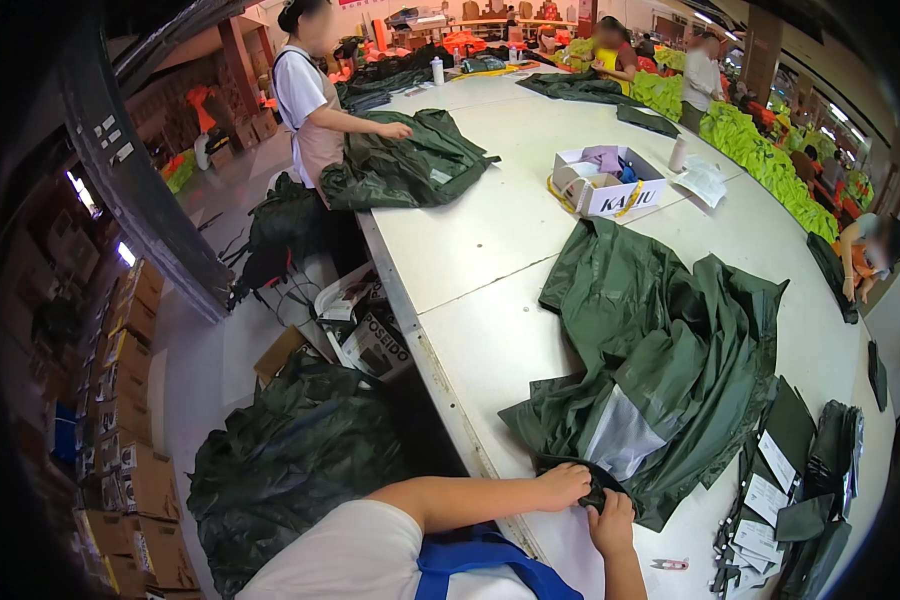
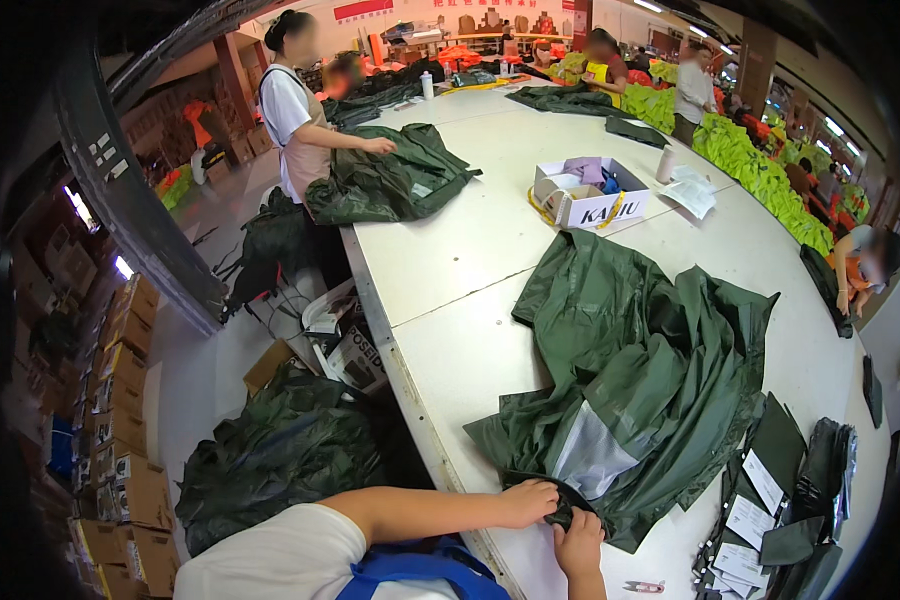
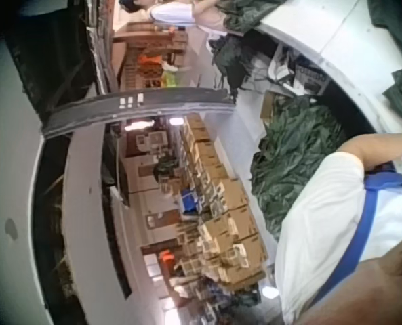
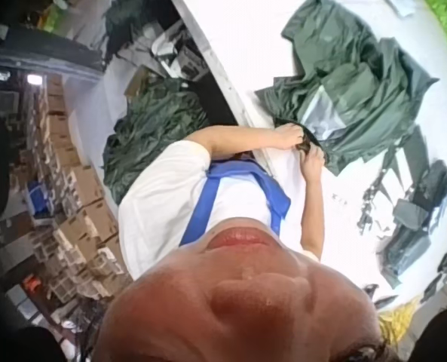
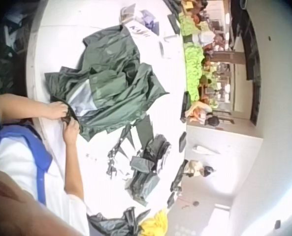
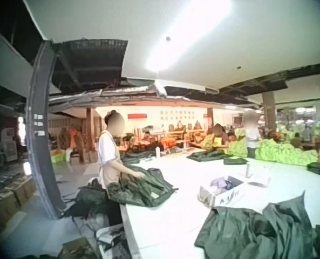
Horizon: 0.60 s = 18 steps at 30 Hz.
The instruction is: The person folds a large green jacket on a white table in a factory setting. They smooth the fabric, fold the sleeves and body, and then place a small white tag on the folded item before setting it aside.
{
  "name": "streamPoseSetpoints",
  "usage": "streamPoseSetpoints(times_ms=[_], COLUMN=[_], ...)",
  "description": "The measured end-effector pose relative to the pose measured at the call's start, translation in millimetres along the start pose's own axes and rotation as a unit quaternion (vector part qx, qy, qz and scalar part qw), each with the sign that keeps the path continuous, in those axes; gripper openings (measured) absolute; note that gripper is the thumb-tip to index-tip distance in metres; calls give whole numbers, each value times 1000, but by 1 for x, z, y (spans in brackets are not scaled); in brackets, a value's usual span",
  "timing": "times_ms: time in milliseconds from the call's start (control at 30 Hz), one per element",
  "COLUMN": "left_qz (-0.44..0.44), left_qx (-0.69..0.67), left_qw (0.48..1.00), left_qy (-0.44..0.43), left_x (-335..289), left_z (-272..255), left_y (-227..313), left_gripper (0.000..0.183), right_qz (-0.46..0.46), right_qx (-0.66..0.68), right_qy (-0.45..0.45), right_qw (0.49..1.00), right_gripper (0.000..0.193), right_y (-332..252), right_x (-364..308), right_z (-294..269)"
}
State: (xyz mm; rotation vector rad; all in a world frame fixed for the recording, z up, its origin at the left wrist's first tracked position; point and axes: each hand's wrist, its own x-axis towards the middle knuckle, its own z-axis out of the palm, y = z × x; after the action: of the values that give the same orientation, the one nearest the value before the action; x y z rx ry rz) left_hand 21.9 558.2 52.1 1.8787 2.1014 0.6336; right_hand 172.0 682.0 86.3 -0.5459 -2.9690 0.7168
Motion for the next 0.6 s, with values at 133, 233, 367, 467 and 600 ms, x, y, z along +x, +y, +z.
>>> streamPoseSetpoints(times_ms=[133, 233, 367, 467, 600], left_qz=[7, -141, -138, -108, -108], left_qx=[-40, -135, 30, 43, 41], left_qw=[998, 979, 987, 992, 992], left_qy=[-42, -65, -70, -48, -59], left_x=[10, 10, 15, 3, 2], left_z=[-4, 14, -13, -13, -26], left_y=[7, 16, 25, 31, 28], left_gripper=[19, 18, 16, 30, 30], right_qz=[-29, -84, -49, 5, 67], right_qx=[-11, -75, -92, -110, -111], right_qy=[32, 37, 2, 1, -37], right_qw=[999, 993, 995, 994, 991], right_gripper=[48, 35, 20, 39, 45], right_y=[-11, 9, 8, 2, -7], right_x=[-7, -11, 10, 7, 13], right_z=[-21, -8, -8, -10, -18])
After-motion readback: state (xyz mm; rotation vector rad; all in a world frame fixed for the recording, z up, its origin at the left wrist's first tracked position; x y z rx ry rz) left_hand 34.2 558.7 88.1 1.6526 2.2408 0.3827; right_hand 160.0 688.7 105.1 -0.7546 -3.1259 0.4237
